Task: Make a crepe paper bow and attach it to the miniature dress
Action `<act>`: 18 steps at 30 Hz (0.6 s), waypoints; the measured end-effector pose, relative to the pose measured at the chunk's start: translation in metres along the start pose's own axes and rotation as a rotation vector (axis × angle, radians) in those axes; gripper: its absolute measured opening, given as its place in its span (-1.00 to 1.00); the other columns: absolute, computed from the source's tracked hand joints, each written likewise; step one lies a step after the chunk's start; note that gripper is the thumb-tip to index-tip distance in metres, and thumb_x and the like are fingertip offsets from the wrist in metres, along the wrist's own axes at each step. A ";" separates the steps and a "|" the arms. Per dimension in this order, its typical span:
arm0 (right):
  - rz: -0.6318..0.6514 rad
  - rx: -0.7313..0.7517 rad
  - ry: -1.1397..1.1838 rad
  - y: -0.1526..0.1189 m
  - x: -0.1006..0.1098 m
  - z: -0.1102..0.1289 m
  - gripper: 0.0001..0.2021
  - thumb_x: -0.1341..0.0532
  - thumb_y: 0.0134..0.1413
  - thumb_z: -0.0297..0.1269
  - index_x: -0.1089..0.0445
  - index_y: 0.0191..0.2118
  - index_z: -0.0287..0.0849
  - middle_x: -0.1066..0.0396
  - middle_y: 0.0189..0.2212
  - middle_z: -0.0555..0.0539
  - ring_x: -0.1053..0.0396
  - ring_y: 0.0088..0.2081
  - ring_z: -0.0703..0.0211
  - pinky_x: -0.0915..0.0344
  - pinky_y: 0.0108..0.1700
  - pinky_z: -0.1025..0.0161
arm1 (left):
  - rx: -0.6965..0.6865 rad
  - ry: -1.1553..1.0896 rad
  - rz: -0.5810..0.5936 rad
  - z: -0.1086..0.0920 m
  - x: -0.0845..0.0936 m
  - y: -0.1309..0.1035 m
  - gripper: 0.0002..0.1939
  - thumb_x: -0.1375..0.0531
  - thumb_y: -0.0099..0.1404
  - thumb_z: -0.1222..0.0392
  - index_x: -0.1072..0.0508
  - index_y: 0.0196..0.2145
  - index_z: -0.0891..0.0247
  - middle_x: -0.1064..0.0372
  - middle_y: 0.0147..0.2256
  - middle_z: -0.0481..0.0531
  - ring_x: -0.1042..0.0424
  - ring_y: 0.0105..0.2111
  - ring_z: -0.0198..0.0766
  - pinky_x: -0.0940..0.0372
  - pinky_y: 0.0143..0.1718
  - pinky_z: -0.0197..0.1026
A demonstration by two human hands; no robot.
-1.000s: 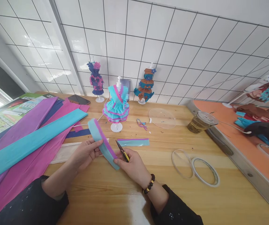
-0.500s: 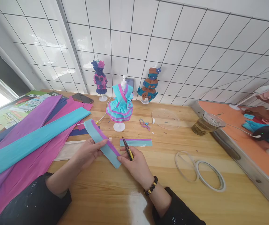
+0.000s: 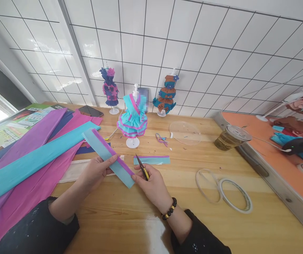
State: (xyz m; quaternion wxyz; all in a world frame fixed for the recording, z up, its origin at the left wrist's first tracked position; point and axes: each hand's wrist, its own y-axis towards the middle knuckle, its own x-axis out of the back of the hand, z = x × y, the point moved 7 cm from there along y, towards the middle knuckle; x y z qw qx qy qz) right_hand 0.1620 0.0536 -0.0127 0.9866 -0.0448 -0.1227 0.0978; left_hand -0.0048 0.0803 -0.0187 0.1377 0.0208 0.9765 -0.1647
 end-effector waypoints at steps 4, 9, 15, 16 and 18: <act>-0.007 0.029 -0.043 0.000 0.000 0.003 -0.74 -0.19 -0.07 -0.21 -0.29 -0.24 -0.23 -0.37 -0.51 0.01 -0.34 -0.43 0.21 -0.26 -0.32 0.26 | -0.026 0.275 0.040 -0.001 -0.001 -0.001 -0.55 -0.31 -0.11 0.06 -0.43 -0.23 0.29 -0.45 -0.27 0.11 -0.40 -0.21 -0.03 -0.33 -0.21 -0.04; -0.007 0.092 -0.116 -0.002 0.005 0.010 -0.73 -0.12 0.02 -0.12 -0.31 -0.24 -0.21 -0.40 -0.42 -0.05 -0.33 -0.34 0.16 -0.23 -0.26 0.26 | -0.066 0.211 0.039 -0.004 0.002 0.001 -0.61 -0.32 -0.12 0.09 -0.43 -0.30 0.29 -0.45 -0.28 0.11 -0.40 -0.21 -0.02 -0.35 -0.24 -0.03; 0.057 0.087 -0.170 -0.005 0.007 0.013 -0.51 0.16 0.19 -0.05 -0.33 -0.50 -0.22 -0.32 -0.51 -0.04 -0.28 -0.38 0.21 -0.16 -0.27 0.28 | -0.111 0.031 -0.030 -0.013 0.009 0.002 -0.63 -0.33 -0.14 0.12 -0.41 -0.35 0.34 -0.45 -0.34 0.10 -0.42 -0.26 -0.05 -0.36 -0.29 -0.01; 0.073 0.064 -0.169 -0.005 0.006 0.011 -0.52 0.18 0.19 -0.04 -0.34 -0.46 -0.22 -0.28 -0.55 -0.02 -0.26 -0.42 0.23 -0.15 -0.31 0.29 | -0.120 0.030 -0.051 -0.014 0.011 0.002 -0.60 -0.33 -0.14 0.13 -0.41 -0.32 0.34 -0.45 -0.32 0.11 -0.41 -0.25 -0.05 -0.36 -0.28 -0.02; 0.106 0.025 -0.170 -0.005 0.004 0.007 -0.54 0.17 0.19 -0.03 -0.34 -0.34 -0.21 -0.20 -0.61 0.04 -0.19 -0.49 0.26 -0.12 -0.38 0.31 | -0.134 0.055 -0.088 -0.016 0.014 0.002 -0.54 -0.34 -0.16 0.12 -0.40 -0.26 0.34 -0.44 -0.26 0.14 -0.40 -0.21 -0.02 -0.36 -0.28 -0.02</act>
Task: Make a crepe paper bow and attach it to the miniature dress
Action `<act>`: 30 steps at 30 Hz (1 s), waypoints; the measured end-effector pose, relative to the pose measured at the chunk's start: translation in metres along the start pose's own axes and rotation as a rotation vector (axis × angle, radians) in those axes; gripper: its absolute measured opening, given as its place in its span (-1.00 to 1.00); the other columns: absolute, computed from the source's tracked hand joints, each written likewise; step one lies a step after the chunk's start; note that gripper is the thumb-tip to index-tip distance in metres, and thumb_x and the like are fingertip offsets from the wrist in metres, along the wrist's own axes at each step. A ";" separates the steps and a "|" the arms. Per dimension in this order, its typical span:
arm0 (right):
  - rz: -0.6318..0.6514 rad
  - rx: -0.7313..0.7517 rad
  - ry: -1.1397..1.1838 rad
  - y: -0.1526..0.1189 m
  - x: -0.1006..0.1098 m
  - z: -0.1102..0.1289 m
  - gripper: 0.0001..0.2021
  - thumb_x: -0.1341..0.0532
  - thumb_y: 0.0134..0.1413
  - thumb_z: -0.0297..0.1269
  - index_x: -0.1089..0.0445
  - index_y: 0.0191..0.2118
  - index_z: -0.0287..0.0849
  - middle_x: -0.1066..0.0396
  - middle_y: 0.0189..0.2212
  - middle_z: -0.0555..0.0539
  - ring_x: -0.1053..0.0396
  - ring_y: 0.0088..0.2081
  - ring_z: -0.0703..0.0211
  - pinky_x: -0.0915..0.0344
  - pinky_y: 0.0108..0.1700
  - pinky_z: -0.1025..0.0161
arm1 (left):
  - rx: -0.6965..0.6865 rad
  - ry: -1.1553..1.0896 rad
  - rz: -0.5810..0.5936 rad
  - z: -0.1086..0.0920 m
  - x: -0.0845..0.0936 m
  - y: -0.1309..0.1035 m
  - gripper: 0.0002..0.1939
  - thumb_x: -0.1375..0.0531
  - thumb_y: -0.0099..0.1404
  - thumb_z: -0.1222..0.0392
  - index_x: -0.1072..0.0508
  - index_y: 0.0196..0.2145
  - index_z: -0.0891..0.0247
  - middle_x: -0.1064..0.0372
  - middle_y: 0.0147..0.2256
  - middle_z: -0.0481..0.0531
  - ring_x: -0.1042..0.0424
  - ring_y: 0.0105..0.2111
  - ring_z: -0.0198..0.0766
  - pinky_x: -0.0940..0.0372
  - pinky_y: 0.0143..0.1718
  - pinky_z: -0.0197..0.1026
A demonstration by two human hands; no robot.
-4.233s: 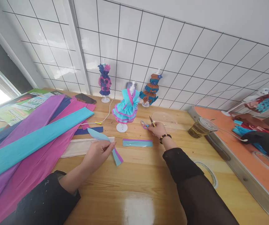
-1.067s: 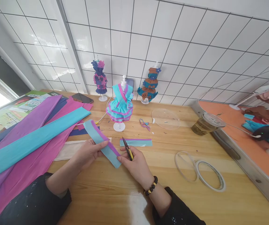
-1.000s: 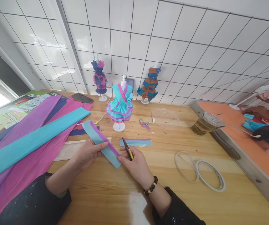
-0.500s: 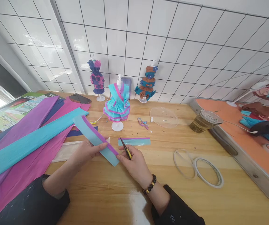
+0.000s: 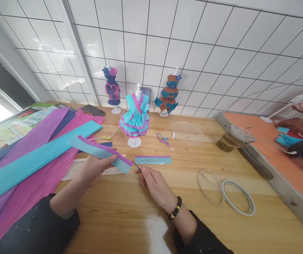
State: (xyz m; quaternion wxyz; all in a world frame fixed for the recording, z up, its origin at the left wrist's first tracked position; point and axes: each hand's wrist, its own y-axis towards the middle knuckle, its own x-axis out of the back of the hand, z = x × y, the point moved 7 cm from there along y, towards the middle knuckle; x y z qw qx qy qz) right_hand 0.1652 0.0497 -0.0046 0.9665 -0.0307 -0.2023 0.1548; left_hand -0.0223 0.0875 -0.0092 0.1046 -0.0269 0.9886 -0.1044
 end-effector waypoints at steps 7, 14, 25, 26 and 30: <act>0.099 -0.047 0.011 -0.001 -0.007 -0.002 -0.53 0.16 0.16 0.02 -0.33 -0.31 -0.22 -0.06 -0.65 0.08 -0.06 -0.56 0.31 -0.02 -0.47 0.34 | -0.038 0.144 0.069 0.000 0.000 0.001 -0.46 -0.30 -0.06 0.10 -0.33 -0.11 0.32 -0.44 -0.29 0.14 -0.42 -0.23 -0.05 -0.38 -0.29 -0.07; 0.150 -0.076 0.052 -0.002 -0.012 -0.006 -0.52 0.17 0.15 0.05 -0.30 -0.36 -0.22 -0.05 -0.66 0.09 0.01 -0.61 0.36 0.05 -0.56 0.37 | -0.058 0.214 0.065 0.001 0.000 -0.001 -0.48 -0.27 -0.03 0.08 -0.32 -0.10 0.29 -0.41 -0.21 0.13 -0.41 -0.22 -0.07 -0.39 -0.34 -0.11; 0.206 -0.187 0.154 -0.004 -0.023 -0.016 -0.53 0.15 0.11 0.09 -0.26 -0.35 -0.21 -0.07 -0.67 0.11 0.07 -0.72 0.43 0.11 -0.72 0.45 | -0.070 0.253 0.066 0.000 -0.004 -0.003 -0.52 -0.26 -0.01 0.10 -0.32 -0.12 0.29 -0.41 -0.26 0.09 -0.41 -0.26 -0.11 -0.40 -0.35 -0.13; 0.207 -0.185 0.152 -0.004 -0.023 -0.015 -0.54 0.15 0.11 0.09 -0.26 -0.34 -0.21 -0.07 -0.68 0.11 0.07 -0.72 0.44 0.11 -0.72 0.45 | -0.070 0.253 0.065 0.000 -0.004 -0.004 -0.52 -0.26 -0.01 0.10 -0.33 -0.12 0.29 -0.41 -0.26 0.09 -0.41 -0.26 -0.11 -0.40 -0.35 -0.13; 0.202 -0.166 0.147 -0.004 -0.024 -0.012 -0.54 0.14 0.12 0.08 -0.25 -0.38 -0.21 -0.06 -0.68 0.11 0.06 -0.72 0.44 0.10 -0.71 0.45 | -0.059 0.253 0.073 0.000 -0.005 -0.005 -0.50 -0.26 -0.02 0.09 -0.33 -0.11 0.29 -0.42 -0.29 0.08 -0.41 -0.26 -0.10 -0.39 -0.34 -0.12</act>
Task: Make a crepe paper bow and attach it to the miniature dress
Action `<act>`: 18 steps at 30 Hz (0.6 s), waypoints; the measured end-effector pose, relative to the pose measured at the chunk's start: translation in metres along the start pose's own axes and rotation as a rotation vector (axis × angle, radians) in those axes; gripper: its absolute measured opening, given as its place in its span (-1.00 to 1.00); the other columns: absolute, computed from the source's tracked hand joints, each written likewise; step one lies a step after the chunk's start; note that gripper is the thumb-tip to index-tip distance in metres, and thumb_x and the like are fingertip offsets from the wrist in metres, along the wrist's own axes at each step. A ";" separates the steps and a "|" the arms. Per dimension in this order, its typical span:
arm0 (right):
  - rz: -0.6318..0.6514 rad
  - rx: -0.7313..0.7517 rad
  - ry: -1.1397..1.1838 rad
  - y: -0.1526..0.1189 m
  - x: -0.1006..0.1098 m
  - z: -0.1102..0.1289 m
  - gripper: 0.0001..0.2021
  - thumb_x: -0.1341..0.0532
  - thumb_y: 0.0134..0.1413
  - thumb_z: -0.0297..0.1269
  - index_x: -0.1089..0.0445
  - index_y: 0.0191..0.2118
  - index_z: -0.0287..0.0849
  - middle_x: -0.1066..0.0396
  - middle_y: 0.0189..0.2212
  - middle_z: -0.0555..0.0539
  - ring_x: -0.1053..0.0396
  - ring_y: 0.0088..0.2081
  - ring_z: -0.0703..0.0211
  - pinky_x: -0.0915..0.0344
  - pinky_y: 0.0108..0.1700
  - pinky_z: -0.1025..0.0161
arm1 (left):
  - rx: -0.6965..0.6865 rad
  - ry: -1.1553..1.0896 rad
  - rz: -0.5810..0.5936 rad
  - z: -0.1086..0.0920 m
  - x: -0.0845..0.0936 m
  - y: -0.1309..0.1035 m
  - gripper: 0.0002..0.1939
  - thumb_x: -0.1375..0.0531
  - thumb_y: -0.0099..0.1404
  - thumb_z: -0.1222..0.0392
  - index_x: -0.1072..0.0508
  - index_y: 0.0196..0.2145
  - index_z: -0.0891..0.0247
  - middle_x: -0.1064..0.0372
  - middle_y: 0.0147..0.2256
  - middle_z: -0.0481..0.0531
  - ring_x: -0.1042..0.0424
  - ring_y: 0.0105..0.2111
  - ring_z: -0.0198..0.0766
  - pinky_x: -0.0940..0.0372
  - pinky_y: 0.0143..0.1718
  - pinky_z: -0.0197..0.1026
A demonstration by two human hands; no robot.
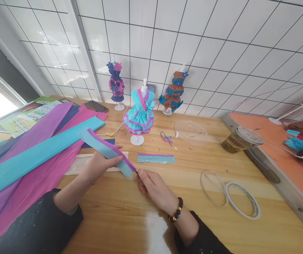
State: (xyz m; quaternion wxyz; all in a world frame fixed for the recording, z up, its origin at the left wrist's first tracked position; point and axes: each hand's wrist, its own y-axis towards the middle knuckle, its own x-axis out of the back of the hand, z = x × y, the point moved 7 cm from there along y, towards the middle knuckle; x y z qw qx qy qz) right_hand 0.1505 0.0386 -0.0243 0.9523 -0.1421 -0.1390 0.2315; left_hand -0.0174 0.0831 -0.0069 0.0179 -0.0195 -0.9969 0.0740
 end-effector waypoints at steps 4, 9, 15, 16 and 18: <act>-0.006 0.016 -0.005 -0.001 -0.001 0.002 -0.53 0.15 0.12 0.09 -0.25 -0.38 -0.22 -0.05 -0.68 0.11 0.05 -0.70 0.42 0.10 -0.70 0.44 | 0.010 -0.002 0.005 0.000 -0.001 -0.001 -0.50 -0.27 -0.04 0.08 -0.34 -0.12 0.28 -0.43 -0.29 0.09 -0.42 -0.26 -0.09 -0.38 -0.34 -0.12; -0.019 0.042 -0.032 -0.001 0.000 0.003 -0.51 0.16 0.11 0.10 -0.27 -0.38 -0.23 -0.05 -0.68 0.09 0.06 -0.68 0.40 0.10 -0.67 0.41 | 0.019 -0.004 -0.004 0.000 -0.001 0.000 -0.50 -0.28 -0.05 0.07 -0.35 -0.13 0.28 -0.44 -0.30 0.08 -0.42 -0.27 -0.08 -0.38 -0.34 -0.11; -0.030 0.032 -0.043 -0.001 0.001 0.006 -0.52 0.17 0.13 0.08 -0.27 -0.37 -0.22 -0.01 -0.68 0.11 0.08 -0.67 0.38 0.10 -0.65 0.39 | 0.021 -0.004 0.037 0.002 -0.004 -0.001 -0.51 -0.26 -0.02 0.06 -0.33 -0.13 0.27 -0.44 -0.31 0.07 -0.42 -0.27 -0.09 -0.38 -0.30 -0.08; -0.031 0.034 -0.043 -0.001 0.001 0.007 -0.52 0.17 0.13 0.08 -0.27 -0.37 -0.22 0.00 -0.68 0.11 0.08 -0.66 0.38 0.10 -0.64 0.39 | 0.022 -0.009 0.039 0.002 -0.004 -0.001 -0.51 -0.26 -0.03 0.06 -0.34 -0.13 0.27 -0.44 -0.32 0.07 -0.42 -0.27 -0.09 -0.39 -0.31 -0.08; -0.034 0.046 -0.046 -0.001 0.001 0.008 -0.52 0.17 0.13 0.09 -0.26 -0.39 -0.22 0.00 -0.68 0.11 0.07 -0.65 0.37 0.10 -0.62 0.38 | 0.032 -0.021 0.039 0.003 -0.004 -0.001 -0.51 -0.27 -0.03 0.06 -0.34 -0.13 0.27 -0.44 -0.33 0.07 -0.42 -0.28 -0.09 -0.39 -0.32 -0.09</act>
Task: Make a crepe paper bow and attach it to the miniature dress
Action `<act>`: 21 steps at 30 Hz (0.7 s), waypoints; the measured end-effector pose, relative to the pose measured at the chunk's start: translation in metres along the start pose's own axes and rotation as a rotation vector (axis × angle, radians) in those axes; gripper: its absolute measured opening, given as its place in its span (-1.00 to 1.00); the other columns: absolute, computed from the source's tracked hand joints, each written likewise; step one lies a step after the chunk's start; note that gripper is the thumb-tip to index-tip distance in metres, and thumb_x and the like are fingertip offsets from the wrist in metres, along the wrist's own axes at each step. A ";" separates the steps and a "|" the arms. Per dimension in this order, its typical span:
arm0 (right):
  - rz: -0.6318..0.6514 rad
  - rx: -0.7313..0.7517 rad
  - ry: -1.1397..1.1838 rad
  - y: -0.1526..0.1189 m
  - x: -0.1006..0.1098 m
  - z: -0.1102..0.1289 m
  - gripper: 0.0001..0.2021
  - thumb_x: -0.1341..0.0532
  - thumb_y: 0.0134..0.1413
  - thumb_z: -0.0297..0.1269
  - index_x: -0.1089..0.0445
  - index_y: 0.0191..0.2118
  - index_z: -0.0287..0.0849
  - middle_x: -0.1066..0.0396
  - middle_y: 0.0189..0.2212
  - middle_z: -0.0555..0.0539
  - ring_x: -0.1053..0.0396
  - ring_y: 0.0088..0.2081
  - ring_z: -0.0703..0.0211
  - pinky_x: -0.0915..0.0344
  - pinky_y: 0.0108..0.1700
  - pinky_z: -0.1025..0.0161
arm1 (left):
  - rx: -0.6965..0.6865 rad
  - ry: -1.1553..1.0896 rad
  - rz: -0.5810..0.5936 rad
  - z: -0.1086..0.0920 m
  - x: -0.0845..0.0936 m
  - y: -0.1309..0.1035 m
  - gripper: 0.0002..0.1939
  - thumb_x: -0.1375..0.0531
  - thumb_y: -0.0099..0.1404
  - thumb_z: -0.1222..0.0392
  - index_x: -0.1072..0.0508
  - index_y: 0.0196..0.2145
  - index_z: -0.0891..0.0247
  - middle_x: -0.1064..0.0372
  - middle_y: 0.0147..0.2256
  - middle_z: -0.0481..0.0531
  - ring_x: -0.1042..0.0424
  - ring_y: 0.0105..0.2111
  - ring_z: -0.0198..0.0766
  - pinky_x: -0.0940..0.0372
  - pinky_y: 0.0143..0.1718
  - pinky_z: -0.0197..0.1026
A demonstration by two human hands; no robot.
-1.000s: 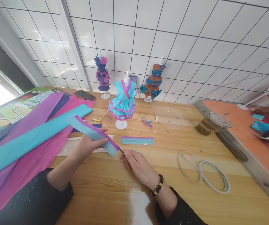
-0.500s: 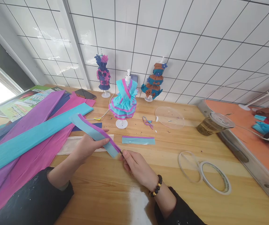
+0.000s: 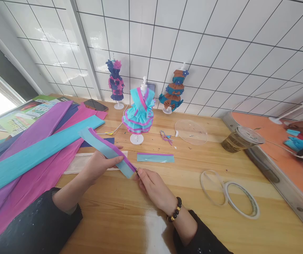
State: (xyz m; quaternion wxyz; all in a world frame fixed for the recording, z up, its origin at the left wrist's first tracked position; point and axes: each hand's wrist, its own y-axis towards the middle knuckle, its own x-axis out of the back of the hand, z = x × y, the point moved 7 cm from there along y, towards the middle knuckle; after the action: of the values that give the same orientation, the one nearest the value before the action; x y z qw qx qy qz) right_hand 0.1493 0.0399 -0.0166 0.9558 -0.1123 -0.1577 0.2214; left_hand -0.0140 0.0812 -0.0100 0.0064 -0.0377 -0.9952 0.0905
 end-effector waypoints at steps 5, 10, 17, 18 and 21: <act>-0.011 0.017 -0.013 0.000 0.001 -0.001 -0.51 0.17 0.12 0.10 -0.24 -0.42 -0.22 0.00 -0.66 0.09 0.06 -0.62 0.35 0.08 -0.59 0.37 | 0.007 -0.018 0.001 0.000 0.000 0.000 -0.51 -0.28 -0.05 0.06 -0.35 -0.15 0.28 -0.44 -0.34 0.07 -0.43 -0.29 -0.09 -0.40 -0.36 -0.11; -0.003 0.037 -0.024 0.001 0.001 -0.001 -0.53 0.17 0.13 0.08 -0.21 -0.44 -0.21 0.01 -0.64 0.09 0.06 -0.60 0.35 0.08 -0.58 0.37 | 0.015 -0.024 -0.008 -0.001 0.000 0.000 -0.52 -0.29 -0.06 0.07 -0.36 -0.16 0.27 -0.45 -0.35 0.07 -0.43 -0.30 -0.10 -0.40 -0.37 -0.12; -0.015 0.044 -0.068 0.001 0.001 -0.001 -0.51 0.18 0.12 0.10 -0.24 -0.45 -0.21 -0.02 -0.64 0.08 0.02 -0.59 0.33 0.05 -0.55 0.36 | 0.020 -0.036 -0.015 -0.001 0.000 0.000 -0.52 -0.29 -0.07 0.08 -0.37 -0.17 0.28 -0.45 -0.36 0.07 -0.44 -0.30 -0.09 -0.40 -0.36 -0.10; -0.018 0.046 -0.070 0.001 0.002 -0.001 -0.51 0.17 0.12 0.10 -0.24 -0.44 -0.21 -0.02 -0.64 0.08 0.02 -0.58 0.33 0.05 -0.55 0.36 | 0.020 -0.036 -0.013 0.000 0.000 0.000 -0.52 -0.29 -0.07 0.08 -0.37 -0.17 0.28 -0.45 -0.35 0.07 -0.44 -0.30 -0.09 -0.40 -0.36 -0.11; -0.018 0.040 -0.070 0.001 0.002 -0.001 -0.52 0.17 0.13 0.08 -0.24 -0.43 -0.21 -0.03 -0.63 0.08 0.02 -0.58 0.33 0.05 -0.55 0.36 | 0.022 -0.027 -0.008 0.000 0.000 0.000 -0.52 -0.29 -0.07 0.08 -0.37 -0.17 0.28 -0.45 -0.34 0.07 -0.43 -0.29 -0.09 -0.40 -0.36 -0.11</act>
State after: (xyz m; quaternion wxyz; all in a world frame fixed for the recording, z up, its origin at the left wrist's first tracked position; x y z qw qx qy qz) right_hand 0.1505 0.0416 -0.0173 0.9537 -0.0839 -0.1874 0.2195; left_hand -0.0137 0.0816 -0.0098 -0.0064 -0.0323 -0.9942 0.1019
